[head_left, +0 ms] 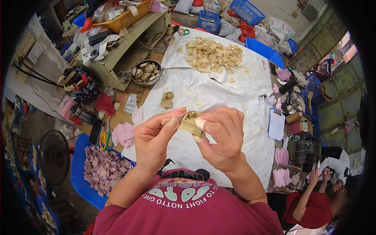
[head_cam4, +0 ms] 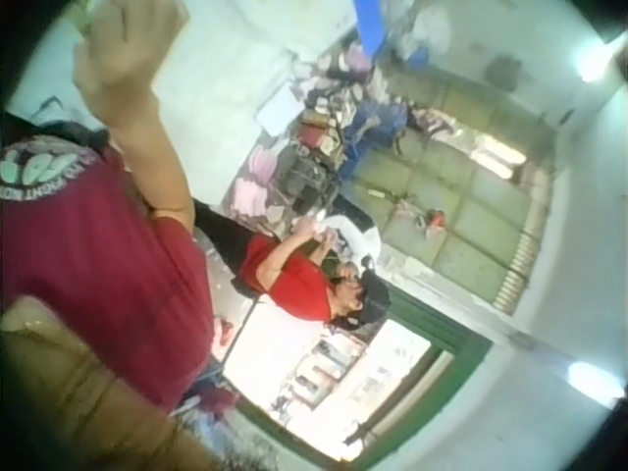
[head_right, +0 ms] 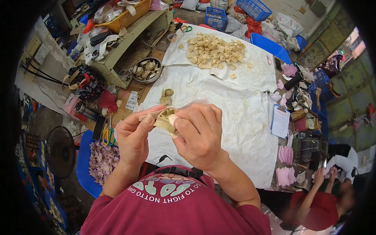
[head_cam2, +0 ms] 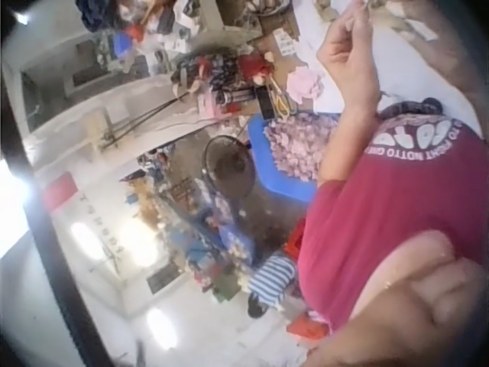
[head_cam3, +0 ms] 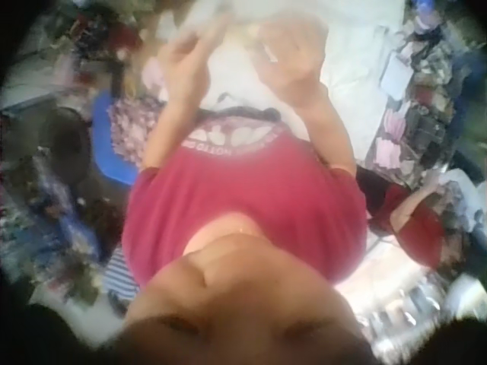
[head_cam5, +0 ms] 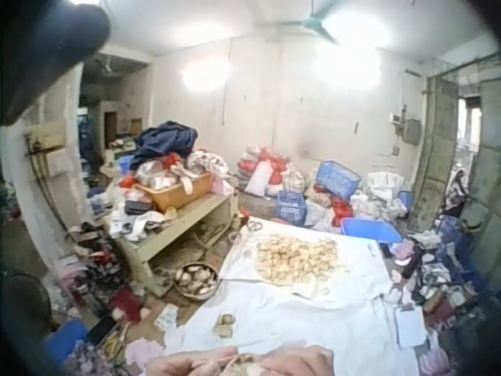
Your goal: The person assembles small craft items by pressing beige foam pieces into gold-colored frames and attaching pink fabric pieces. They handle the items one at a time, placing finished units into a metal bowl on the table.
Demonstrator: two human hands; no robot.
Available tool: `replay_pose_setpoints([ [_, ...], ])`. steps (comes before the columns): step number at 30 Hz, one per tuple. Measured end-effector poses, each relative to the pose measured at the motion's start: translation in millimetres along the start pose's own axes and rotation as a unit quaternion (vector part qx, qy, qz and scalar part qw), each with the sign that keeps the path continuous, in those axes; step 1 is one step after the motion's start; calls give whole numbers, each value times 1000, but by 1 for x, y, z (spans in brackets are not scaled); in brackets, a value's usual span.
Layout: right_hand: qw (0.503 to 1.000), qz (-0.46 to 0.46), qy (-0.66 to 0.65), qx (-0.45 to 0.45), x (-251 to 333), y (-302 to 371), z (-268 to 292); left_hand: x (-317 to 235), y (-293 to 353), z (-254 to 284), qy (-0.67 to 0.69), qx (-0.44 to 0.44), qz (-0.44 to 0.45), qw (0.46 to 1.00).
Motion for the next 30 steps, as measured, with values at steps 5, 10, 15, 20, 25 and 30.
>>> replay_pose_setpoints([
  [5,999,-9,21,33,3,-4,2,2,2,1,40,22,50,998],
  [10,999,-22,16,44,2,-2,2,10,9,3,-80,47,1,996],
  [15,998,7,-9,56,-8,-2,10,6,-2,15,-5,145,39,989],
  [20,995,53,-40,74,0,-5,7,-4,-16,14,-35,199,78,976],
  [25,988,-11,-89,123,-2,0,-4,-14,-30,18,-165,281,164,931],
  [30,903,-299,-294,97,-17,18,-11,-6,-29,10,-24,214,56,975],
])
Point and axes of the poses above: each hand's wrist, its own y-axis away from the middle knuckle, its own z-axis out of the back of the hand, x = y × z, the point moved 3 cm from there along -y, towards the middle knuckle, and after that the axes turned 3 degrees about y, right-handed, at the moved point
